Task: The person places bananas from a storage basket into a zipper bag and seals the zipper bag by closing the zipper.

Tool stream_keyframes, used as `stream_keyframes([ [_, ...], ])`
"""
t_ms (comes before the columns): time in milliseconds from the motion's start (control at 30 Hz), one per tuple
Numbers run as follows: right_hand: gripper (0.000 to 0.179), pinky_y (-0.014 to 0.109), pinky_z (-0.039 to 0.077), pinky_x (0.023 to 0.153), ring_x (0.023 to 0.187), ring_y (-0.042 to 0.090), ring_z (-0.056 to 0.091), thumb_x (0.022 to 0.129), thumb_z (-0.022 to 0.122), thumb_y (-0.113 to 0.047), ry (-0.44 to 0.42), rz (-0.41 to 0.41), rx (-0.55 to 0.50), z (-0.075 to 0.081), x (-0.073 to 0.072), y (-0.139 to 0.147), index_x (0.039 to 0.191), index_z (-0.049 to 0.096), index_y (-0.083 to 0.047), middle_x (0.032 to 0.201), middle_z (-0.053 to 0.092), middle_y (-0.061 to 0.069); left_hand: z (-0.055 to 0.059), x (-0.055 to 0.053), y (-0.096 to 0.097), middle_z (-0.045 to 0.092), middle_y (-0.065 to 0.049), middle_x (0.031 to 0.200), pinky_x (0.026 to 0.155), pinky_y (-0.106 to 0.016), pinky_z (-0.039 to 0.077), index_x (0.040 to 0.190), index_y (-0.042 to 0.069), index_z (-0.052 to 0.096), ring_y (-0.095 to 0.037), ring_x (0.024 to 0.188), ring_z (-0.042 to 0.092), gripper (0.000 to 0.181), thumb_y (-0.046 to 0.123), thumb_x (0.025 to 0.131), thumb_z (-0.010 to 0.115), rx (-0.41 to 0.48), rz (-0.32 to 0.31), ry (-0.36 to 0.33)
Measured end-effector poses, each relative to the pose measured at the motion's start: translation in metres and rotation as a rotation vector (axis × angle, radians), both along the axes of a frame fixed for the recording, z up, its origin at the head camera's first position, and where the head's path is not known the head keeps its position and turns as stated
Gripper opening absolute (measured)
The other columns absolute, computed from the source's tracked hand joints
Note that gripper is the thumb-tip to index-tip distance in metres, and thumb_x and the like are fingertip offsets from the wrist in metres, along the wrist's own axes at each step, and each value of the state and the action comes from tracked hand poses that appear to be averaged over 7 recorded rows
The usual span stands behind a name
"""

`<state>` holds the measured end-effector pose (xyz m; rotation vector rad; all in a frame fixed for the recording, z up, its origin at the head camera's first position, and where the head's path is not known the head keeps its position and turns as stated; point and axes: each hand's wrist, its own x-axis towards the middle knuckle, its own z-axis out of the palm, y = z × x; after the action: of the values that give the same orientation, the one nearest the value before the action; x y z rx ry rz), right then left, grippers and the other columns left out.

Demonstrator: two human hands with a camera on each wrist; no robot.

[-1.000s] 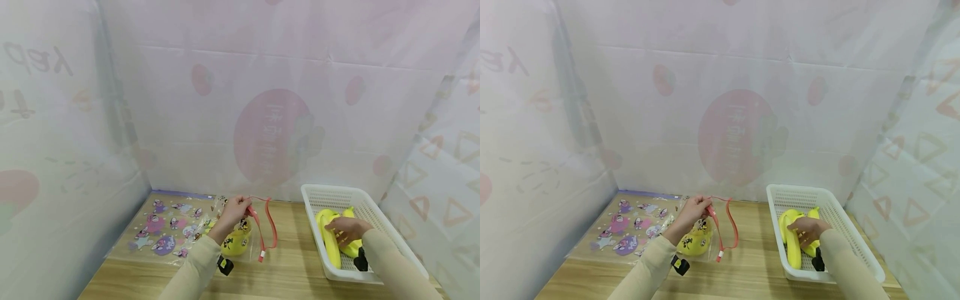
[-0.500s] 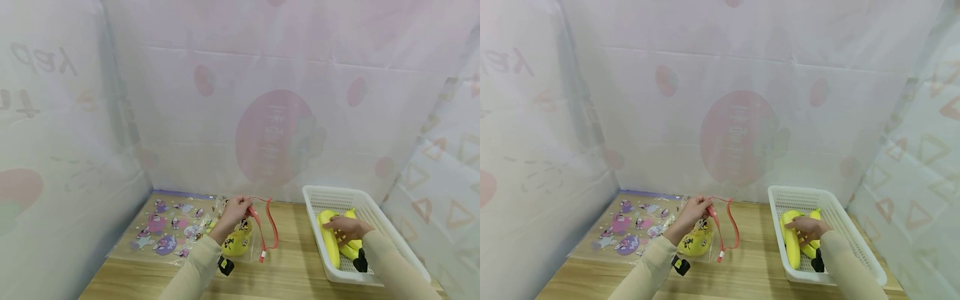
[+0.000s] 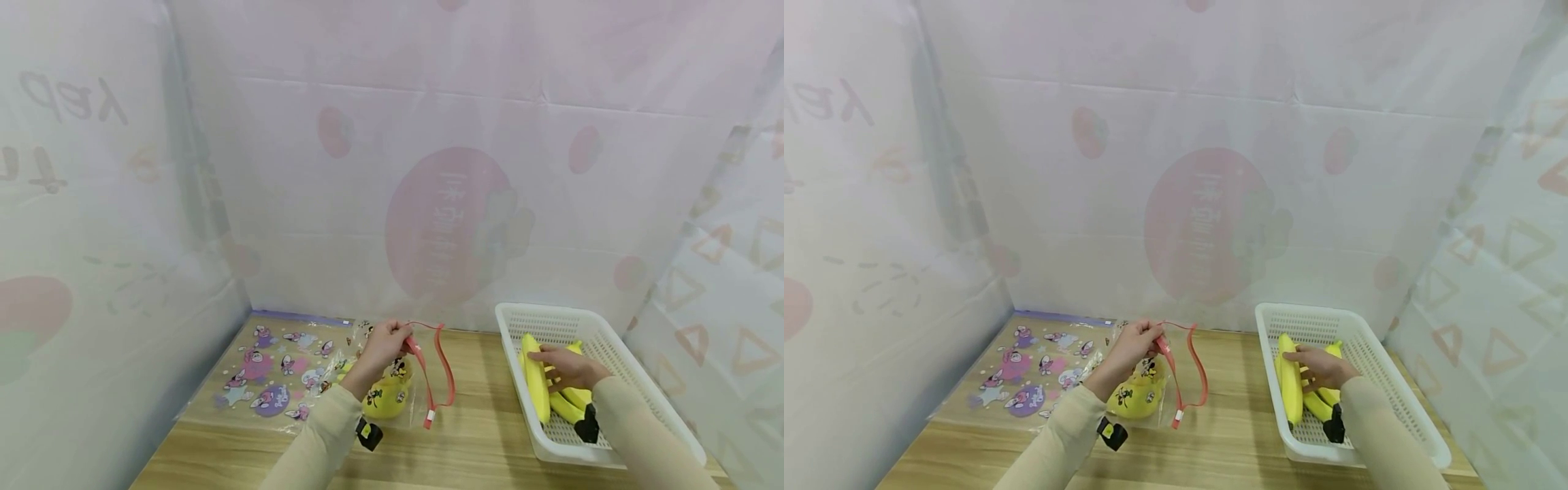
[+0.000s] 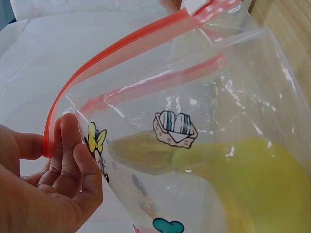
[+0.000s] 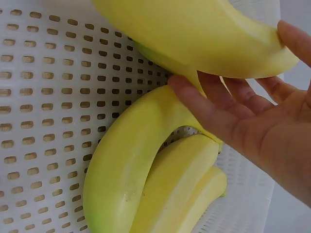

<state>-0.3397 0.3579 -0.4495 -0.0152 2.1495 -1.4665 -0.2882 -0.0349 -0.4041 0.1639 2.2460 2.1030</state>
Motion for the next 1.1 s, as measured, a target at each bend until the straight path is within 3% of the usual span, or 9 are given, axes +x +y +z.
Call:
stream_keyframes([
  [133,0.069,0.051,0.050,0.079,0.097,0.031,0.055,0.100,0.046,-0.033,-0.007,-0.002,-0.056,0.000,-0.002,0.002,0.145,0.012,0.007,0.113,0.051,0.019,-0.001,-0.002,0.000,0.062,-0.007,0.077,0.068,-0.036,0.052,0.092,0.002,0.059,-0.017,0.070,0.061,0.023,0.021,0.100,0.050,0.002,0.001,-0.006],
  [267,0.073,0.049,0.050,0.079,0.099,0.030,0.053,0.101,0.044,-0.035,-0.018,-0.005,-0.068,0.005,-0.002,0.000,0.146,0.006,0.006,0.114,0.049,0.018,-0.001,-0.002,0.000,0.062,-0.007,0.077,0.063,-0.030,0.051,0.091,0.003,0.059,-0.021,0.071,0.061,0.022,0.021,0.099,0.050,0.003,0.002,-0.017],
  [500,0.073,0.046,0.050,0.078,0.102,0.030,0.051,0.102,0.041,-0.036,0.006,0.013,-0.070,0.016,0.000,-0.002,0.147,0.001,0.006,0.118,0.046,0.019,-0.001,-0.002,-0.001,0.062,-0.007,0.076,0.075,-0.046,0.051,0.089,0.003,0.058,-0.017,0.070,0.061,0.023,0.022,0.099,0.049,0.012,-0.003,-0.012],
  [800,0.080,0.046,0.050,0.079,0.107,0.031,0.051,0.100,0.044,-0.039,0.020,0.018,-0.059,0.026,0.002,-0.004,0.147,-0.002,0.007,0.127,0.042,0.024,0.004,0.000,-0.002,0.061,-0.008,0.077,0.074,-0.045,0.052,0.088,0.003,0.057,-0.018,0.070,0.061,0.023,0.021,0.100,0.049,-0.003,-0.002,-0.009],
  [1100,0.069,0.047,0.050,0.081,0.102,0.027,0.054,0.102,0.040,-0.037,0.021,0.067,-0.118,0.035,0.002,-0.005,0.145,0.006,0.004,0.121,0.047,0.021,-0.001,-0.006,-0.003,0.062,-0.008,0.076,0.069,-0.040,0.051,0.088,0.004,0.057,-0.021,0.071,0.061,0.022,0.019,0.100,0.048,0.005,-0.010,-0.015],
])
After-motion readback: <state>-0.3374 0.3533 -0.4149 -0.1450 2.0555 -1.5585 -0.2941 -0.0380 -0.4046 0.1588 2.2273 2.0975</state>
